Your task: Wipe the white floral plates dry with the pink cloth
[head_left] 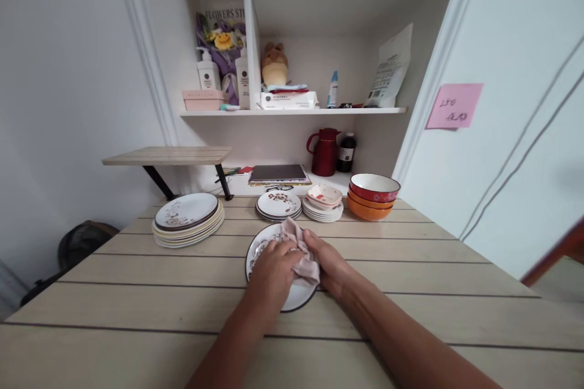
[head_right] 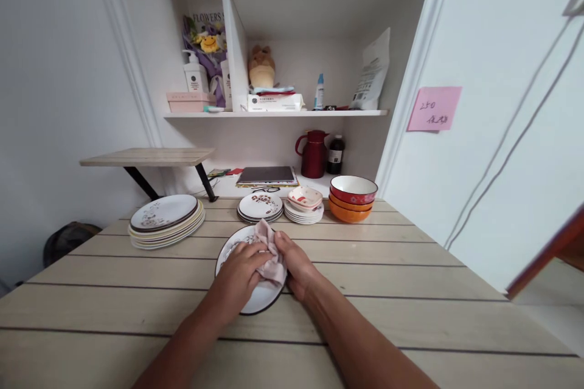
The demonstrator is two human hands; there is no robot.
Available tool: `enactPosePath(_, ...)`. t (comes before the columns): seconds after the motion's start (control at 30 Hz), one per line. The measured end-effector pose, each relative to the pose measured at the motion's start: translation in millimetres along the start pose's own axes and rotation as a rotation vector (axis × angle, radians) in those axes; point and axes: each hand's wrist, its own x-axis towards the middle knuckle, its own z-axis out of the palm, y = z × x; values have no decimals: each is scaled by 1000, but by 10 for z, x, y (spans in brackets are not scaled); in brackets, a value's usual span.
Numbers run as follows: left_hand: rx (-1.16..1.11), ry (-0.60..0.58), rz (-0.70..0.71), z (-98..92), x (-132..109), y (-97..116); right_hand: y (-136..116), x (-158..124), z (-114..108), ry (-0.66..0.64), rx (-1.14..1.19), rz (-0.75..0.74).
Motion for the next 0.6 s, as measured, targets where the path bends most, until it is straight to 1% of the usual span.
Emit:
enactPosePath(0.1, 131, 79, -133, -19, 2, -39, -10, -47, 35, -29, -42, -3)
enactPosePath(0.17, 232, 114, -241, -35, -4, -75, -9, -64, 48, -1, -58, 12)
enactPosePath(0.27, 343, 99, -329, -52, -14, -112, -7, -53, 48, 80, -25, 20)
enactPosePath(0.33, 360, 69, -364, -50, -17, -106, -4, -23, 36, 116, 34, 0)
enactPosePath(0.4, 338, 37, -379, -33, -18, -76, 2, 17, 16, 133, 101, -43)
enactPosePath(0.5, 279, -2, -349, 17, -21, -18, 8, 71, -22, 143, 164, -83)
enactPosePath(0.6, 141, 13, -283, 89, -19, -1, -4, 86, -51, 102, 163, -65)
